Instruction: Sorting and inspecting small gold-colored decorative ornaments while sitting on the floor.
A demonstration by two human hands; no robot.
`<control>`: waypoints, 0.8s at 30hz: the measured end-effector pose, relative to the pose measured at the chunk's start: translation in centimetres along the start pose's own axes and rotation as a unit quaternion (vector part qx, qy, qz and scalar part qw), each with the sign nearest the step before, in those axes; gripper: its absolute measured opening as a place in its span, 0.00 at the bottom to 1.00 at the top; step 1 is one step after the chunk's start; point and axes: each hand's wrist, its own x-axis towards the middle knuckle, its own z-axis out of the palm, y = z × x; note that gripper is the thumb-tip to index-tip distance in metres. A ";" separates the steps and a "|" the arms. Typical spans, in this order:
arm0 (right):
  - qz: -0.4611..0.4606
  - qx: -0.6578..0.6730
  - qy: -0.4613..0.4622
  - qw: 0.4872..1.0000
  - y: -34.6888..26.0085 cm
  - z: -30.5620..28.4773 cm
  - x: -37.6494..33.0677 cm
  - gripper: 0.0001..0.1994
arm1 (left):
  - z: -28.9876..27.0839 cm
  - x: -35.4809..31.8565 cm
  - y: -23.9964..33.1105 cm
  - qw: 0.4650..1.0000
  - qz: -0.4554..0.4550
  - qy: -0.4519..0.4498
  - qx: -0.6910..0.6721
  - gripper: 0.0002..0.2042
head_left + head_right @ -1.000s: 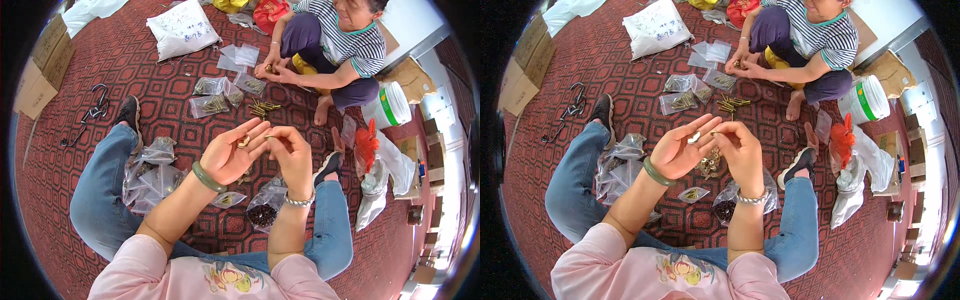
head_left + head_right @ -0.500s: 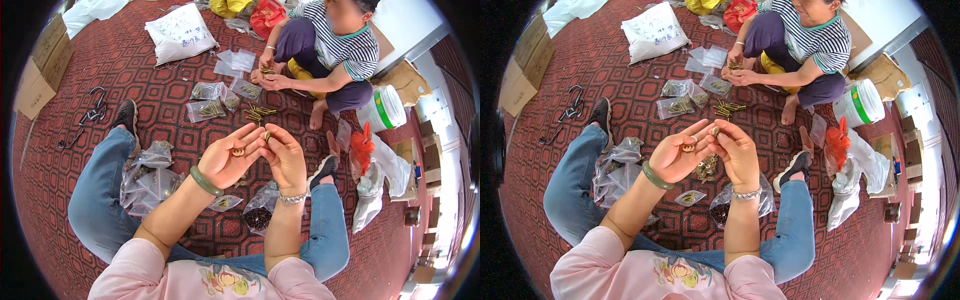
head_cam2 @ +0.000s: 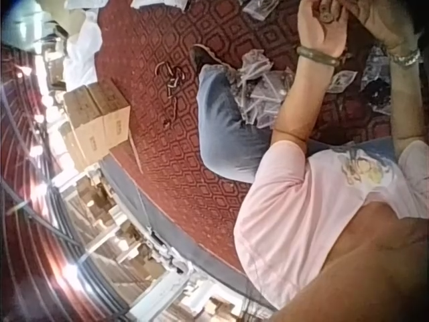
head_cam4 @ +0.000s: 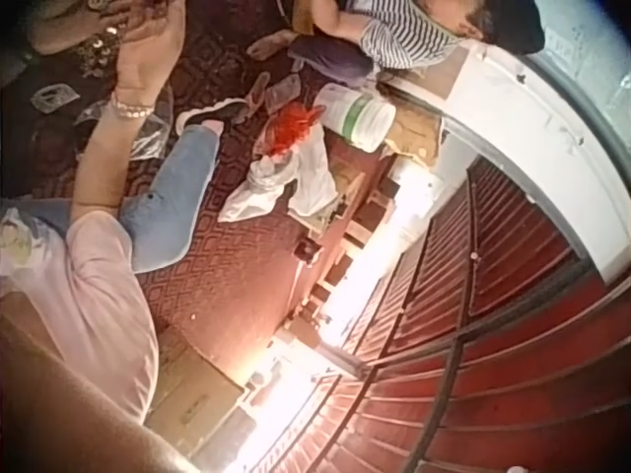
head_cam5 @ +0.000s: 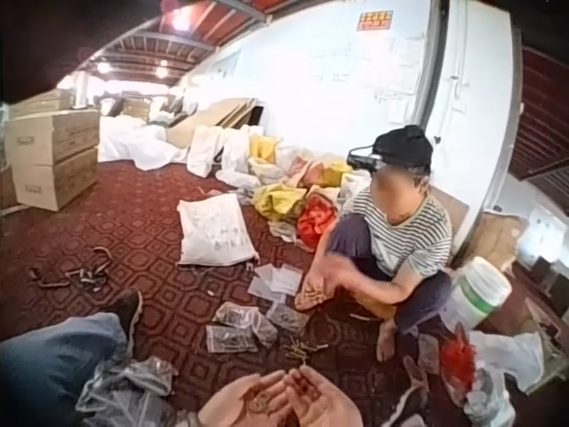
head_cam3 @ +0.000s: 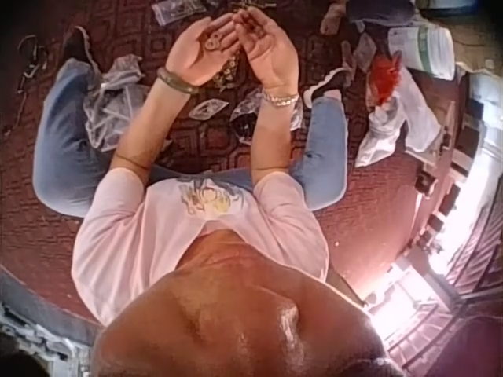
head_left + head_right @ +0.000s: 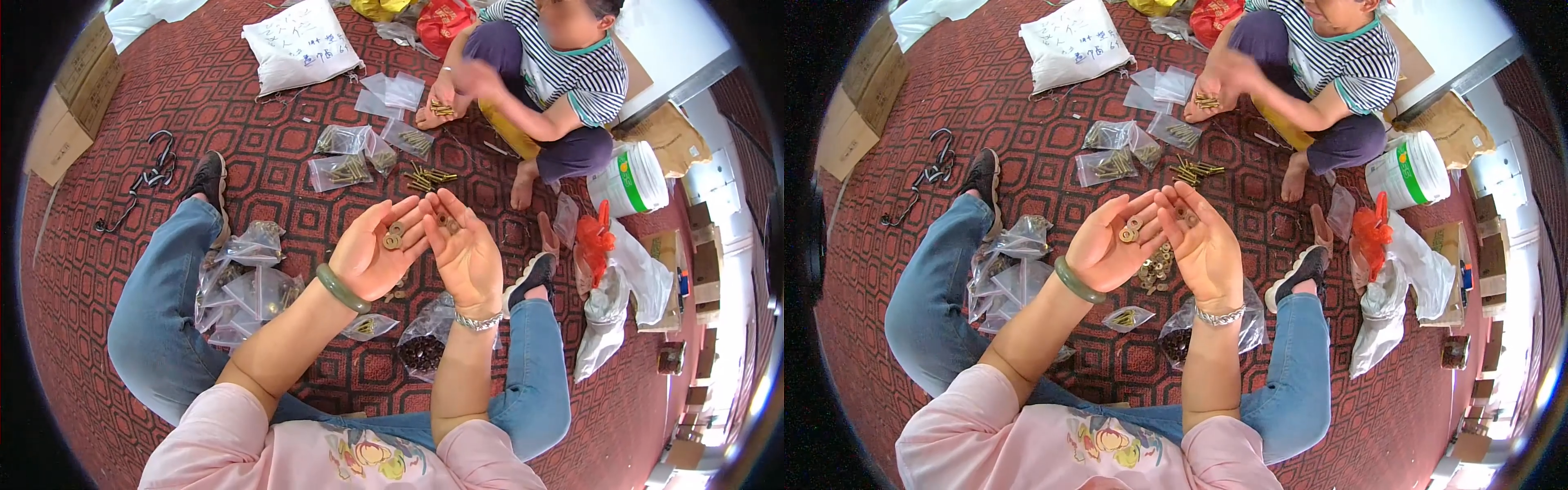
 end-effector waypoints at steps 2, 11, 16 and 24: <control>0.011 0.015 0.003 1.000 0.0 0.2 0.1 0.19 | -0.6 0.2 0.1 1.000 -0.004 -0.011 0.002 0.17; 0.019 -0.002 -0.110 0.994 -0.2 -1.3 0.5 0.17 | 1.2 0.1 -0.5 0.999 0.001 0.040 0.007 0.19; 0.040 -0.266 -0.106 0.957 0.1 0.1 -0.3 0.17 | 1.4 0.1 -0.4 0.997 0.006 0.070 0.028 0.20; -0.003 -0.071 0.012 0.997 0.1 -0.8 0.1 0.18 | 0.4 0.4 -0.1 0.998 0.002 0.059 0.029 0.20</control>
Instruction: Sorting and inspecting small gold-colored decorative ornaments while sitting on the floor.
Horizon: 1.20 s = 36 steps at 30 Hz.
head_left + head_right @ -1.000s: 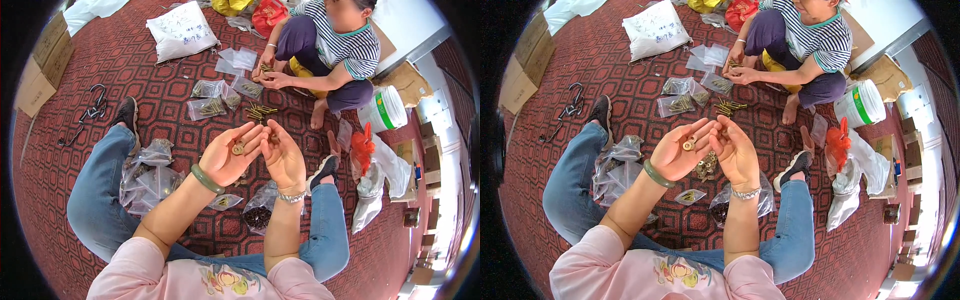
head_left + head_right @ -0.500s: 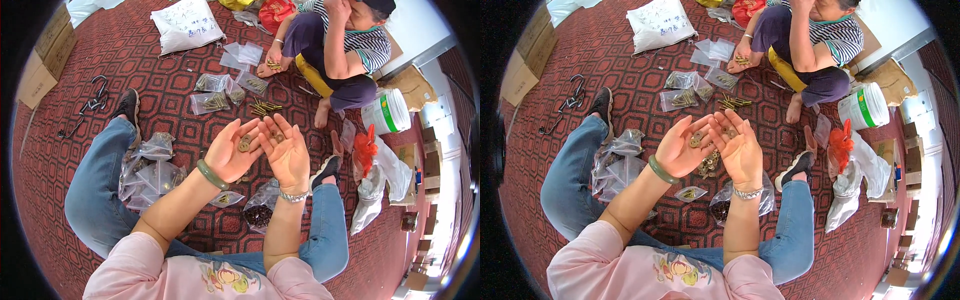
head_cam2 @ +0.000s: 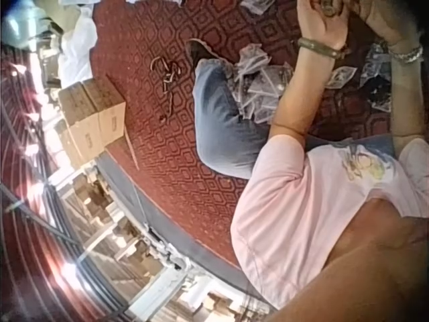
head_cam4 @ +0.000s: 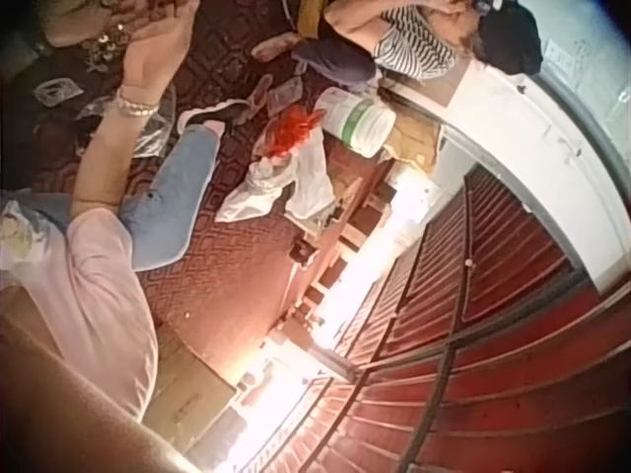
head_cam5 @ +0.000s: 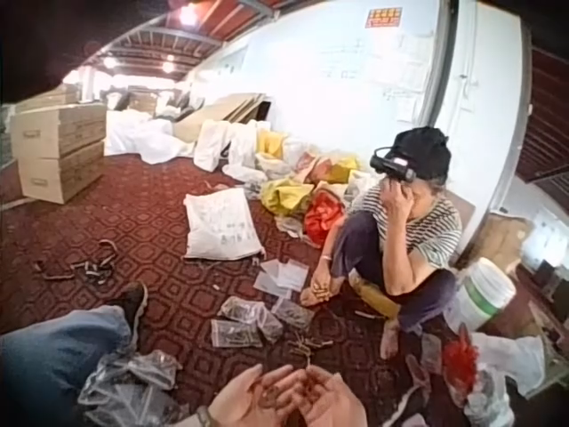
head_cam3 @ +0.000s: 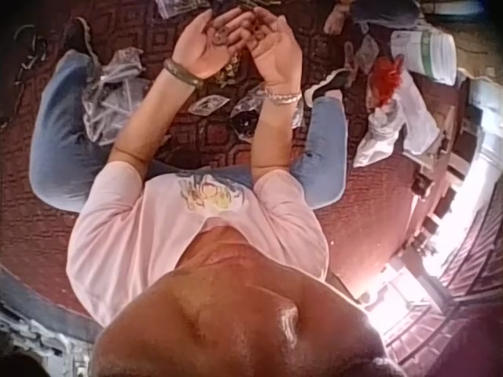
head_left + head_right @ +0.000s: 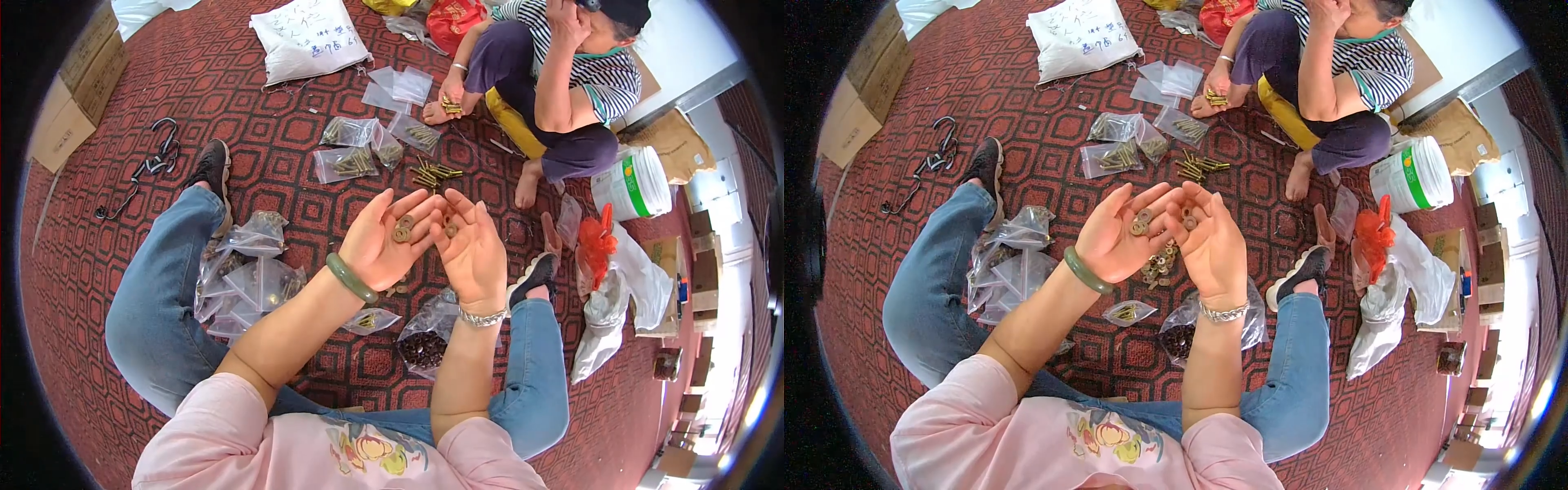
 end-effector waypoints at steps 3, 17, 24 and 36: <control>-0.008 -0.022 0.031 0.999 0.1 0.8 0.1 0.19 | -0.7 0.2 0.2 1.000 -0.006 -0.016 -0.018 0.20; -0.126 -0.510 0.035 0.850 3.8 1.4 -0.3 0.15 | -6.4 3.2 -0.5 0.995 -0.053 0.065 -0.063 0.12; -0.124 -0.470 0.173 0.857 2.1 -5.3 2.7 0.11 | -15.7 6.6 2.7 0.979 0.098 0.156 0.083 0.06; -0.034 -0.646 0.317 0.694 7.6 -24.4 8.9 0.09 | -24.4 5.8 2.2 0.621 0.107 0.196 0.751 0.09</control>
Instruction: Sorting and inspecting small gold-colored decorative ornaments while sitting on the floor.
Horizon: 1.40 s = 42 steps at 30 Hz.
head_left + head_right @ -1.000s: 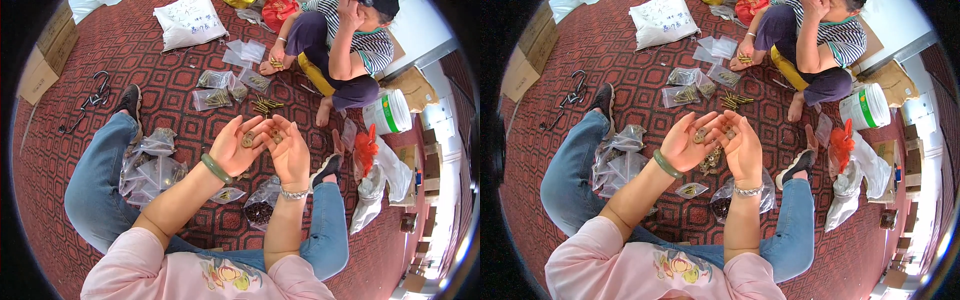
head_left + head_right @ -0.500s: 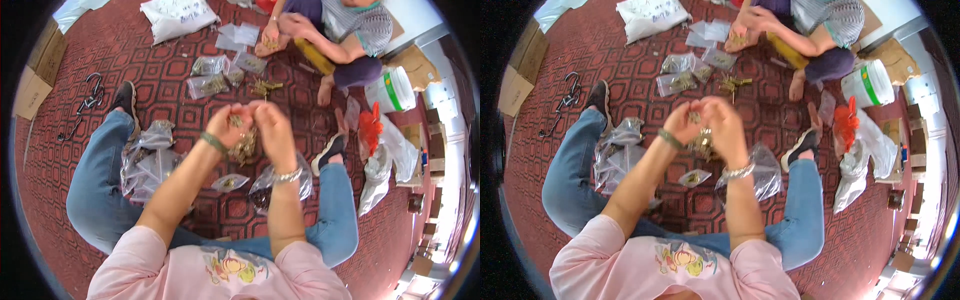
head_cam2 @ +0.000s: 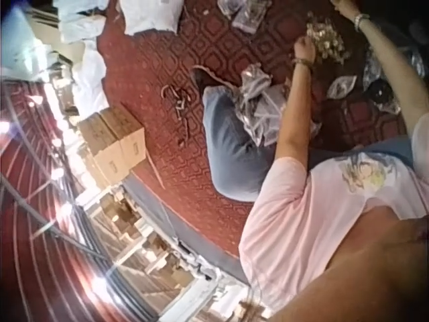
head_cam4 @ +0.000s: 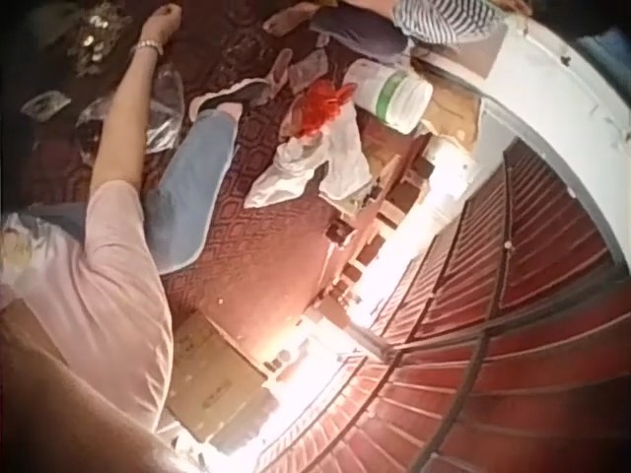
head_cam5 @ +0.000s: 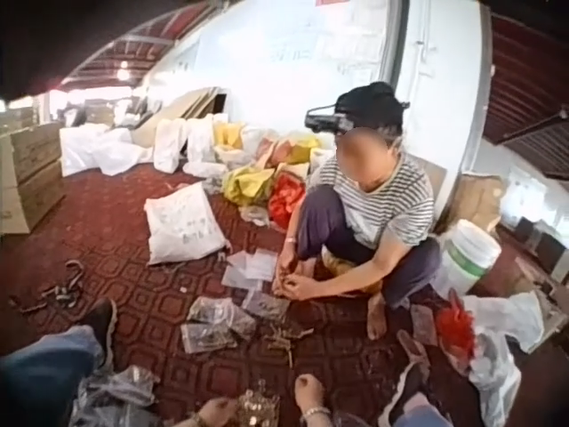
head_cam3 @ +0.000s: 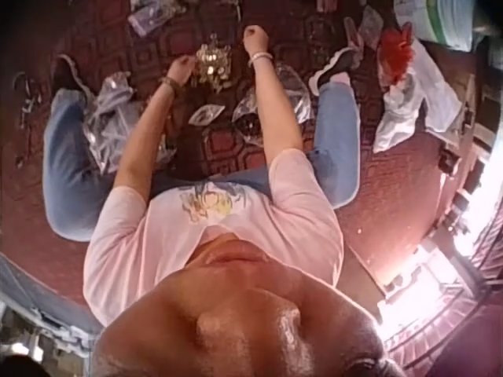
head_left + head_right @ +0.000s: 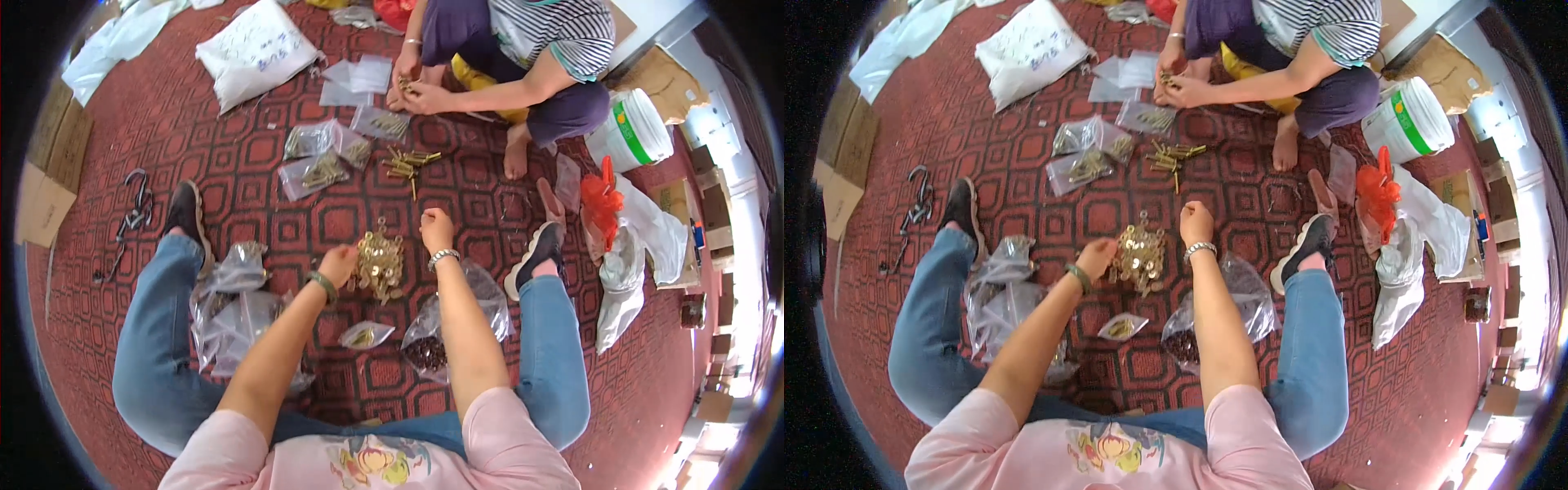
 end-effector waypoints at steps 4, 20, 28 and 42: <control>-0.055 -0.125 0.040 0.990 -1.7 -1.3 5.2 0.09 | -1.0 -1.3 6.8 0.990 -0.052 -0.123 0.040 0.10; -0.155 0.100 -0.053 0.981 -3.2 3.9 -0.6 0.09 | 5.2 10.4 5.4 0.995 0.068 0.050 -0.059 0.09; -0.030 0.169 -0.013 0.985 -0.5 2.9 -1.3 0.11 | 1.2 12.3 4.3 0.929 0.305 0.034 0.208 0.08; -0.043 0.199 0.009 0.979 1.2 2.9 -1.8 0.10 | 1.3 12.1 3.9 0.934 0.284 0.047 0.213 0.06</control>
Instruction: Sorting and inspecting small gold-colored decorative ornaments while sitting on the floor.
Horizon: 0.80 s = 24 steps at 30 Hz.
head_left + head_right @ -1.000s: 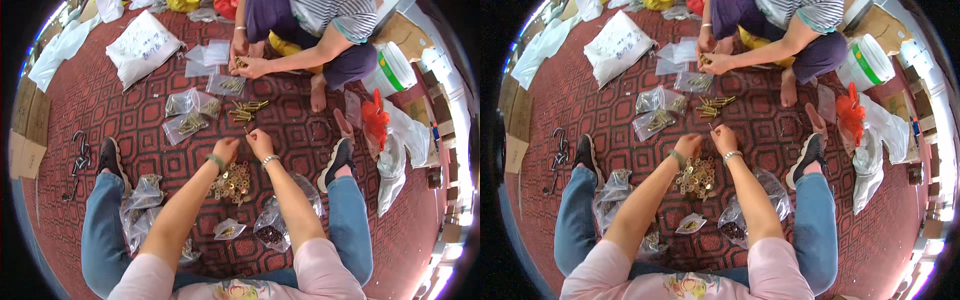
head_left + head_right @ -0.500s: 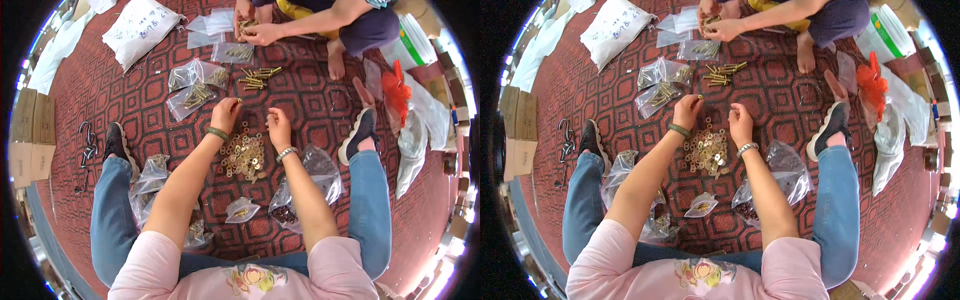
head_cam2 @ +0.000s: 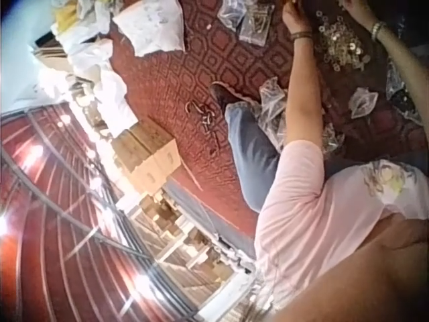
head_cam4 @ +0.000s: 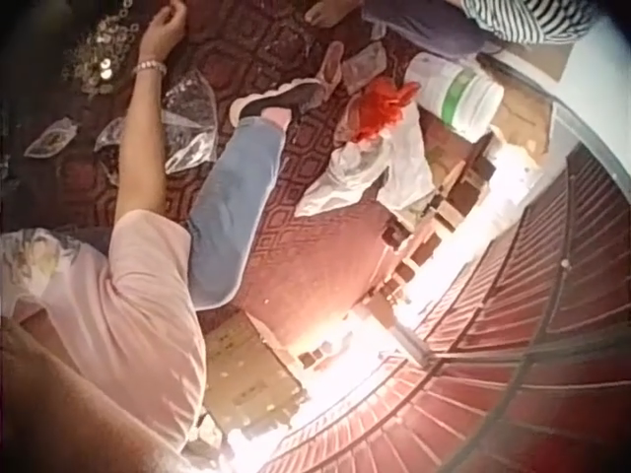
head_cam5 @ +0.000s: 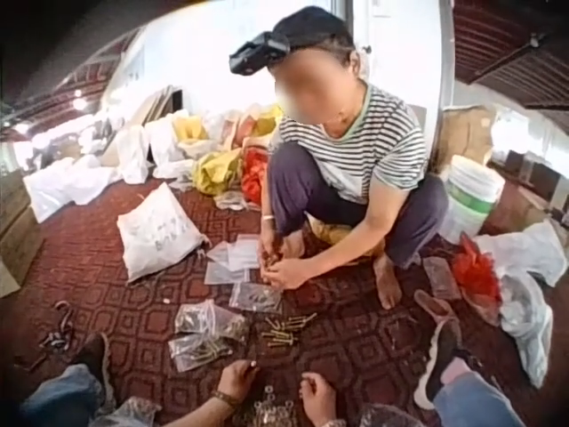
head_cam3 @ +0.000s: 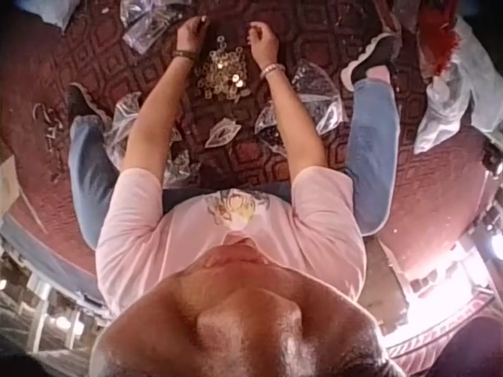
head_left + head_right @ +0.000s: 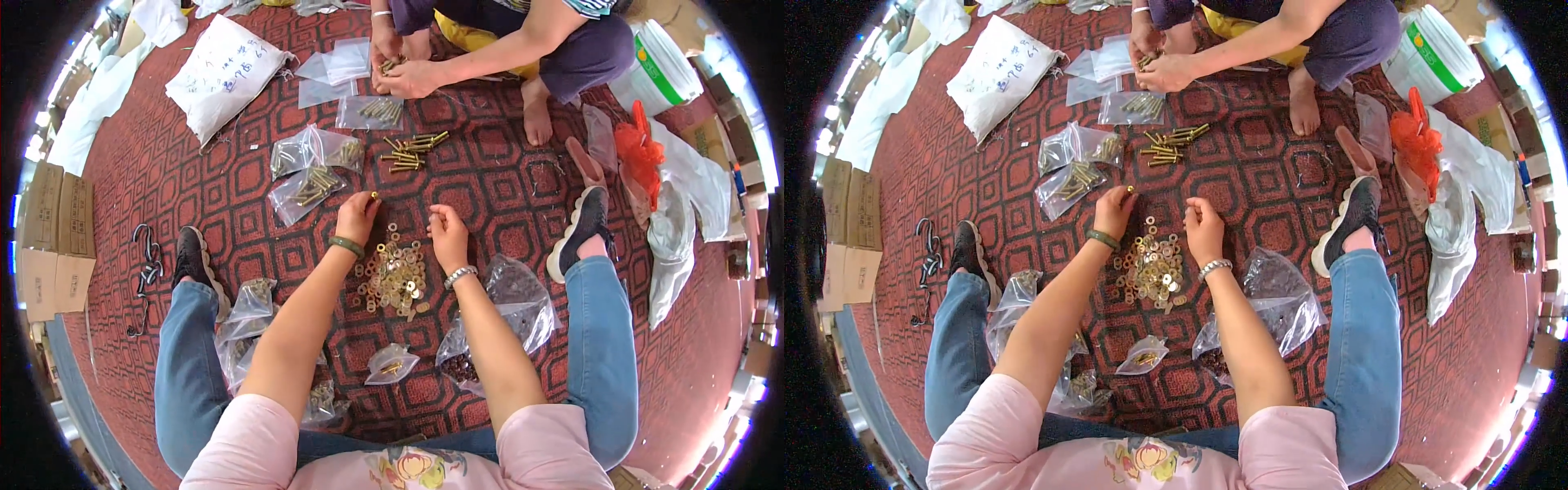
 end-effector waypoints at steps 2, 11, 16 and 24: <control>0.007 -0.004 -0.004 1.000 0.2 0.1 -0.1 0.10 | 0.1 -0.1 0.0 1.000 -0.007 -0.002 -0.002 0.06; -0.158 -0.171 0.027 0.972 -2.5 1.9 0.3 0.13 | -0.1 0.8 0.0 1.000 0.009 0.007 0.000 0.06; -0.152 -0.364 -0.040 0.918 -3.6 5.3 1.9 0.18 | 0.2 0.4 0.4 1.000 -0.016 -0.023 0.003 0.07; -0.094 -0.117 -0.031 0.988 -2.1 3.6 0.9 0.17 | 0.0 0.1 -0.4 0.999 -0.007 0.015 -0.035 0.06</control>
